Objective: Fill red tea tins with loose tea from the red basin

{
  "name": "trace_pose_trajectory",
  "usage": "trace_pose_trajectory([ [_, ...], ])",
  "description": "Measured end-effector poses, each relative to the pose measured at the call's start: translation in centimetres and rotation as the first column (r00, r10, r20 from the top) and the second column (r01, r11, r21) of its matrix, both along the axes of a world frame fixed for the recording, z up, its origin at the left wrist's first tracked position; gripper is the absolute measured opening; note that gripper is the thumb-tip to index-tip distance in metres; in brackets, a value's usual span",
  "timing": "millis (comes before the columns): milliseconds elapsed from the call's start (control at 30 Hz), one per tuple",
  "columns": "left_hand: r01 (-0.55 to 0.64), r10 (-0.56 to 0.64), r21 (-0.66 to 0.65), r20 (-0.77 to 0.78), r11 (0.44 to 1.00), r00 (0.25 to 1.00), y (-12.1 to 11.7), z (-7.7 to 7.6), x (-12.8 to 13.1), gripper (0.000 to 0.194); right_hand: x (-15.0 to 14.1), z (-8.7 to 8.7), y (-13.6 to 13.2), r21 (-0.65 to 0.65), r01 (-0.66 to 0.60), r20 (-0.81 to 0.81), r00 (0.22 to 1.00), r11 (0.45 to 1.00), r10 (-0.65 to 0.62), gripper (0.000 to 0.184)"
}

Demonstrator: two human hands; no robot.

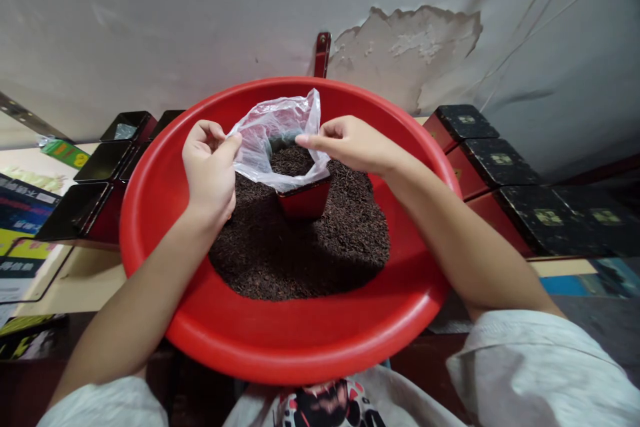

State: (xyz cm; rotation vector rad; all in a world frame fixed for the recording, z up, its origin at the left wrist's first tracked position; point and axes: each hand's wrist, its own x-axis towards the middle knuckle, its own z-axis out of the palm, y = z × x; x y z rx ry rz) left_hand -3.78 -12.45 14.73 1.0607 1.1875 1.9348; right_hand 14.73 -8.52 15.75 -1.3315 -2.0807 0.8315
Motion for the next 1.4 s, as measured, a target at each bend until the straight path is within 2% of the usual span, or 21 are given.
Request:
trace_pose_trajectory([
  [67,0.015,-0.014,0.014,-0.051,1.0,0.999,-0.2,0.0,0.1,0.028,-0.3,0.1,-0.5,-0.045,-0.056,0.016,0.998,0.997,0.056,0.032],
  [133,0.013,-0.011,0.03,-0.074,0.999,0.997,-0.3,0.0,0.1,0.028,-0.4,0.0,-0.4,-0.026,-0.053,-0.025,0.998,0.998,0.052,0.022],
  [233,0.013,-0.009,0.069,-0.056,0.998,0.998,-0.1,-0.2,0.0,0.026,-0.2,-0.3,0.1,0.03,0.018,-0.175,0.984,0.999,-0.012,0.013],
  [367,-0.009,0.008,0.06,0.025,0.998,1.0,-0.1,0.0,0.0,0.023,-0.2,-0.4,0.1,0.138,0.134,-0.344,0.936,0.981,-0.079,0.019],
  [433,-0.011,0.015,-0.041,0.09,0.999,0.996,-0.3,0.3,0.0,0.023,-0.5,-0.4,-0.3,0.202,0.159,-0.373,0.925,0.966,-0.075,0.022],
  [500,0.079,-0.047,-0.209,0.153,0.975,0.987,-0.5,0.5,0.1,0.022,-0.7,-0.3,-0.7,0.248,0.171,-0.375,0.925,0.954,-0.068,0.024],
  [567,0.222,-0.164,-0.356,0.186,0.908,0.969,-0.7,0.6,0.1,0.019,-0.8,-0.2,-1.0,0.267,0.188,-0.378,0.923,0.945,-0.077,0.025],
  [633,0.325,-0.273,-0.41,0.181,0.852,0.945,-0.8,0.4,0.0,0.018,-0.7,-0.2,-1.1,0.262,0.214,-0.393,0.914,0.941,-0.098,0.024],
  [800,0.384,-0.338,-0.348,0.187,0.855,0.923,-0.8,0.0,0.1,0.017,-0.3,-0.2,-0.8,0.204,0.241,-0.435,0.891,0.949,-0.132,0.021],
  [933,0.346,-0.297,-0.304,0.195,0.888,0.935,-0.8,0.0,0.3,0.02,0.1,-0.4,0.2,0.163,0.269,-0.479,0.862,0.949,-0.162,0.025],
  [1067,0.305,-0.243,-0.298,0.226,0.905,0.943,-1.0,0.5,0.7,0.02,0.3,-1.0,1.5,0.078,0.185,-0.483,0.867,0.98,-0.125,0.036],
  [1167,0.365,-0.255,-0.364,0.315,0.857,0.914,-1.3,1.5,0.8,0.017,0.2,-1.2,2.0,0.014,0.098,-0.457,0.886,0.995,-0.081,0.027],
  [1233,0.434,-0.3,-0.416,0.351,0.799,0.887,-1.6,1.9,0.7,0.015,0.1,-1.2,2.0,0.008,0.086,-0.447,0.892,0.996,-0.073,0.02],
  [1333,0.501,-0.364,-0.511,0.349,0.699,0.864,-2.0,2.0,0.6,0.01,-0.2,-1.2,1.6,0.082,0.123,-0.452,0.889,0.989,-0.073,0.022],
  [1367,0.501,-0.383,-0.531,0.324,0.683,0.865,-2.1,1.8,0.6,0.013,-0.3,-1.2,1.5,0.11,0.137,-0.454,0.888,0.984,-0.073,0.024],
  [1400,0.486,-0.394,-0.53,0.285,0.695,0.874,-2.2,1.6,0.6,0.018,-0.4,-1.2,1.4,0.132,0.145,-0.455,0.888,0.981,-0.07,0.026],
])
